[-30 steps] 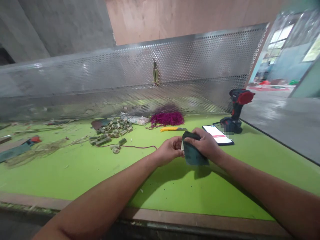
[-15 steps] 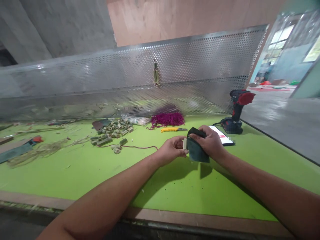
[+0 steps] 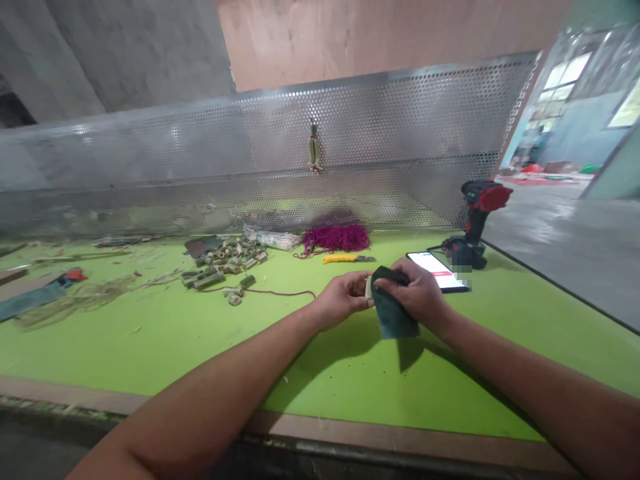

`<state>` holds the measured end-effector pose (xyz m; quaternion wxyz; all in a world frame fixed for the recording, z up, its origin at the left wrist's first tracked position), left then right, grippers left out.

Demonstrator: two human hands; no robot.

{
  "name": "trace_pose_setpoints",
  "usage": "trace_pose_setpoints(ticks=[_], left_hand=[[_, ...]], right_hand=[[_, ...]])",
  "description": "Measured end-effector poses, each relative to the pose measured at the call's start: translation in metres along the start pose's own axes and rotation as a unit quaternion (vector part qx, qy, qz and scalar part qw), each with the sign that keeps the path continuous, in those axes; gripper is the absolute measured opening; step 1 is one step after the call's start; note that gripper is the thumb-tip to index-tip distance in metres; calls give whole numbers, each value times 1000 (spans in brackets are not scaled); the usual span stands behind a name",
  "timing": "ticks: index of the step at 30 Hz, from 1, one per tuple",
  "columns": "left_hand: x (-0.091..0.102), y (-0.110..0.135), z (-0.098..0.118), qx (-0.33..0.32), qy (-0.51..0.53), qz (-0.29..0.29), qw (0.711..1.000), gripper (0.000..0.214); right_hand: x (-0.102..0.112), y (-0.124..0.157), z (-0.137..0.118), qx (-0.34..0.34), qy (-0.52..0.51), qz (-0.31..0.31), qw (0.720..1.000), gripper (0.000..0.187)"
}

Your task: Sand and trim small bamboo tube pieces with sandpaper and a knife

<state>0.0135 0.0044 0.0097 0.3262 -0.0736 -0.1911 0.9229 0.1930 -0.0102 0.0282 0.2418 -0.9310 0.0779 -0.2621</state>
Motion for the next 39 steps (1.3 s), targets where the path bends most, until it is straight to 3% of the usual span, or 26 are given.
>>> trace_pose_setpoints(ticks=[2,4,7,9,16,20,23,26,31,33,37,39], left_hand=[[-1,0,0,-14,-9,7,1000,50],[-2,0,2,-15,6,5,1000,51],[-2,1,4,10,36,-9,999,62],[0,1,5,18,29,12,999,65],[1,1,2,-15,-8,25,1000,48],[-1,1,2,9,3,-14,1000,53],[1,1,0,19,-10,12,1000,60],[5,0,-3,14,-24,35,999,61],[2,1,-4,-19,-45,19,999,51],[1,2,-1,-10,-16,9,1000,53],[3,3,4,11,-6,38,999,63],[6,3,4,26,-14,49,998,67]], right_hand=[[-5,4,-3,16,10,-44,999,29],[-6,2,-3,26,19,-45,998,30],[1,-7,3,13,20,32,999,32],[5,-9,5,6,11,68,998,34],[-9,6,-2,32,33,-51,998,32],[-2,-7,4,13,47,36,998,34],[6,-13,10,-3,32,75,997,36],[3,-6,9,-1,18,44,999,34],[-9,4,1,16,26,-37,999,30],[-6,0,1,15,32,-16,999,31],[7,-11,7,-23,29,105,994,36],[9,-9,7,-26,10,94,995,35]])
Point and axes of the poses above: each hand's wrist, its own y-axis away from the middle knuckle, its own x-axis out of the back of the hand, z = x × y, the point moved 1 cm from there along -y, towards the middle knuckle, and after that the axes turned 8 degrees about -x, right-handed, at the moved point
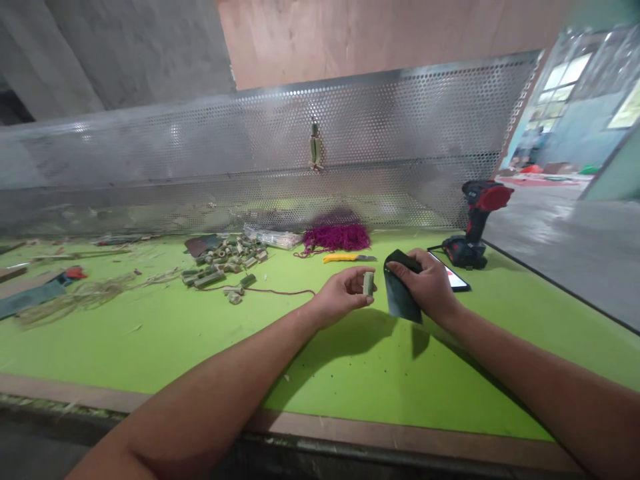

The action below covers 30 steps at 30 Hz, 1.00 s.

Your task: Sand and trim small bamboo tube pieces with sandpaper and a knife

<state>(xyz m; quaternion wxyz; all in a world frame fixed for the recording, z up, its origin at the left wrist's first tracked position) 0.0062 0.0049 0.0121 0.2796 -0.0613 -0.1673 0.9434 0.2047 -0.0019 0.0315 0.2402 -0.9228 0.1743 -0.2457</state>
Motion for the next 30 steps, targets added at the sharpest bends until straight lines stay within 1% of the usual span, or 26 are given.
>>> trace_pose_setpoints(ticks=[3,5,6,7,9,10,11,12,14,17,19,20,21,24,25,26,27,30], left_hand=[[2,-1,-4,7,3,-19,1000,68],[1,-1,-5,-7,-1,-30,1000,65],[1,-1,-5,-12,2,-36,999,63],[0,0,-4,-11,7,-47,999,61],[-1,1,0,-1,28,-62,998,62],[-1,1,2,4,39,-61,997,64],[0,2,4,8,47,-55,997,67],[0,2,5,9,53,-49,997,69],[1,1,5,9,56,-45,997,70],[2,0,0,9,36,-55,998,66],[2,0,-2,11,23,-61,998,64],[1,0,-2,14,20,-69,997,63],[1,1,-2,17,22,-79,997,63],[0,1,1,25,40,-95,994,63],[0,2,1,26,48,-94,994,63],[1,2,2,28,55,-93,994,62],[1,2,2,30,61,-93,993,58],[1,3,1,39,81,-97,991,48]], right_hand=[[-5,11,-5,29,-11,-84,996,30],[-9,16,-8,47,-6,-119,992,28],[-10,15,-8,50,-3,-120,992,28],[-10,13,-8,50,-2,-106,993,29],[-6,5,-4,37,0,-47,998,32],[-3,1,-2,26,-1,-15,1000,34],[-1,-2,0,16,-3,7,1000,35],[1,-2,1,11,-7,17,1000,36],[1,2,-1,20,-16,-7,1000,34],[-6,14,-8,53,-13,-82,995,28],[-9,16,-11,60,-5,-109,992,27],[-10,15,-11,60,-1,-104,993,27],[-9,12,-10,56,2,-86,995,29],[-2,1,-3,25,10,9,1000,35],[0,0,-2,16,10,27,999,36],[1,0,-1,10,8,29,999,36],[1,2,-2,11,4,16,1000,36],[-4,12,-8,40,-9,-59,997,32]])
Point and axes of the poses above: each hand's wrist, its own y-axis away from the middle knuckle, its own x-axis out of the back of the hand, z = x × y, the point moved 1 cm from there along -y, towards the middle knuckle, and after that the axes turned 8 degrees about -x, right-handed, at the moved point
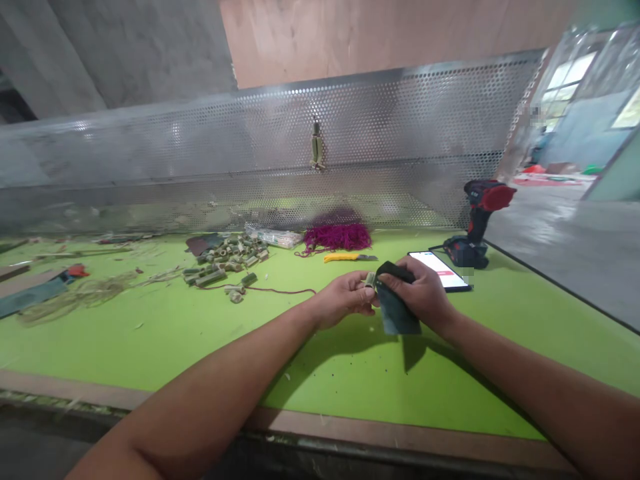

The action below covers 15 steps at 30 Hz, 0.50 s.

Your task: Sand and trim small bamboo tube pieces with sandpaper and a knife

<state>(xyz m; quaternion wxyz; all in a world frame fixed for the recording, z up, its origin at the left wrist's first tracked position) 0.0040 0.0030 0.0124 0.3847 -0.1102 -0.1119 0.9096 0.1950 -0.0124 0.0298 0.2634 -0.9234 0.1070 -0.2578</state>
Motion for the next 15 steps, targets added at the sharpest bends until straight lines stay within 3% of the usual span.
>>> trace_pose_setpoints(ticks=[3,9,15], left_hand=[[-2,2,3,7,15,-10,1000,49],[0,6,12,27,108,-12,994,43],[2,5,10,26,132,-8,991,49]], right_hand=[[-4,1,-2,10,9,-35,999,31],[10,-14,12,-56,21,69,996,38],[0,1,-1,4,-31,-34,999,25]])
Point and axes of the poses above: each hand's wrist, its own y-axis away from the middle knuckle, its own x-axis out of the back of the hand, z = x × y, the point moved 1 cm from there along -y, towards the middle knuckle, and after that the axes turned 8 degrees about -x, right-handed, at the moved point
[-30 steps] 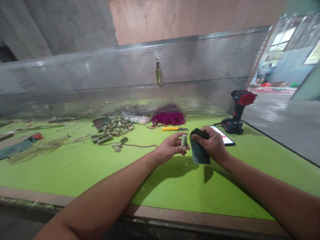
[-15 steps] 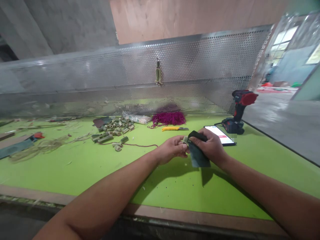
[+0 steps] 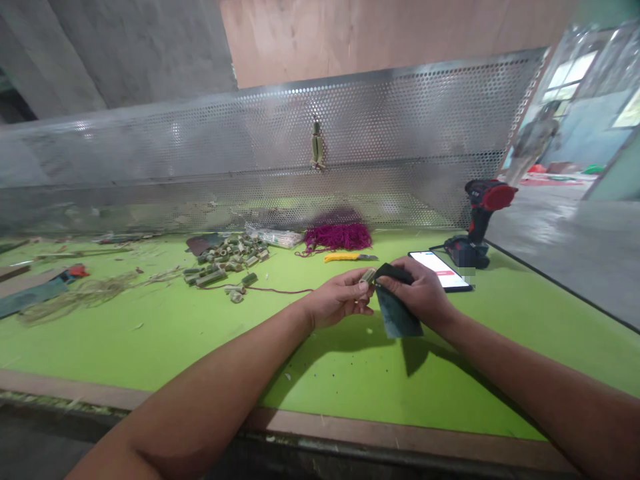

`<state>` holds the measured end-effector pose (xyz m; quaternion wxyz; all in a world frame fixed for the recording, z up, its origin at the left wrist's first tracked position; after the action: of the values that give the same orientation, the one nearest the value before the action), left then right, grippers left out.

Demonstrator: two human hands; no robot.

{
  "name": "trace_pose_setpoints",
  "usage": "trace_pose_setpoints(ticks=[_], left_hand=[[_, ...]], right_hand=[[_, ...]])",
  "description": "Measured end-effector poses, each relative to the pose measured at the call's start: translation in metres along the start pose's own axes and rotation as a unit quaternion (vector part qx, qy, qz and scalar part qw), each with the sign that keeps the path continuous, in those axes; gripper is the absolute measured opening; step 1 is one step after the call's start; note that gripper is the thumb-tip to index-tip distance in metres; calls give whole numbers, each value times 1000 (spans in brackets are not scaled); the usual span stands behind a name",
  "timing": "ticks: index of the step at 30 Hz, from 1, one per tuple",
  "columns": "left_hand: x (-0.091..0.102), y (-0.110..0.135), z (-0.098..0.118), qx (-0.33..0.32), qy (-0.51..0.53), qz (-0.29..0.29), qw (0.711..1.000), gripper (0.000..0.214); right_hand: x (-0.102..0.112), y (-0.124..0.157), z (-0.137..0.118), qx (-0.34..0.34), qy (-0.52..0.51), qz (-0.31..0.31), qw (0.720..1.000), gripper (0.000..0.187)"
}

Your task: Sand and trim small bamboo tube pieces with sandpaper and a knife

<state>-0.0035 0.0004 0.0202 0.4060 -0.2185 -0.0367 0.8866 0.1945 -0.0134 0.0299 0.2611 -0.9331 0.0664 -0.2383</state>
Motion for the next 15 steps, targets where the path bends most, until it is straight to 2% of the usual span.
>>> trace_pose_setpoints(ticks=[6,12,15], left_hand=[[0,-1,2,-25,-76,-45,996,49],[8,-1,6,-50,-134,-21,989,69],[8,0,10,-43,-185,-38,981,67]], right_hand=[[-9,6,-6,14,-9,-58,998,17],[-7,5,-3,-9,-12,-82,996,17],[-9,8,-2,-19,-13,-104,994,17]])
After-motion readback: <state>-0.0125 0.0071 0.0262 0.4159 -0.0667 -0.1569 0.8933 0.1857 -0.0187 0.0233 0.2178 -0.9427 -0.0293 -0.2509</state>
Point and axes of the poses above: each hand's wrist, its own y-axis away from the middle knuckle, its own x-axis out of the back of the hand, z = x × y, the point moved 1 cm from there along -y, towards the middle knuckle, and after that the axes turned 8 degrees about -x, right-handed, at the moved point
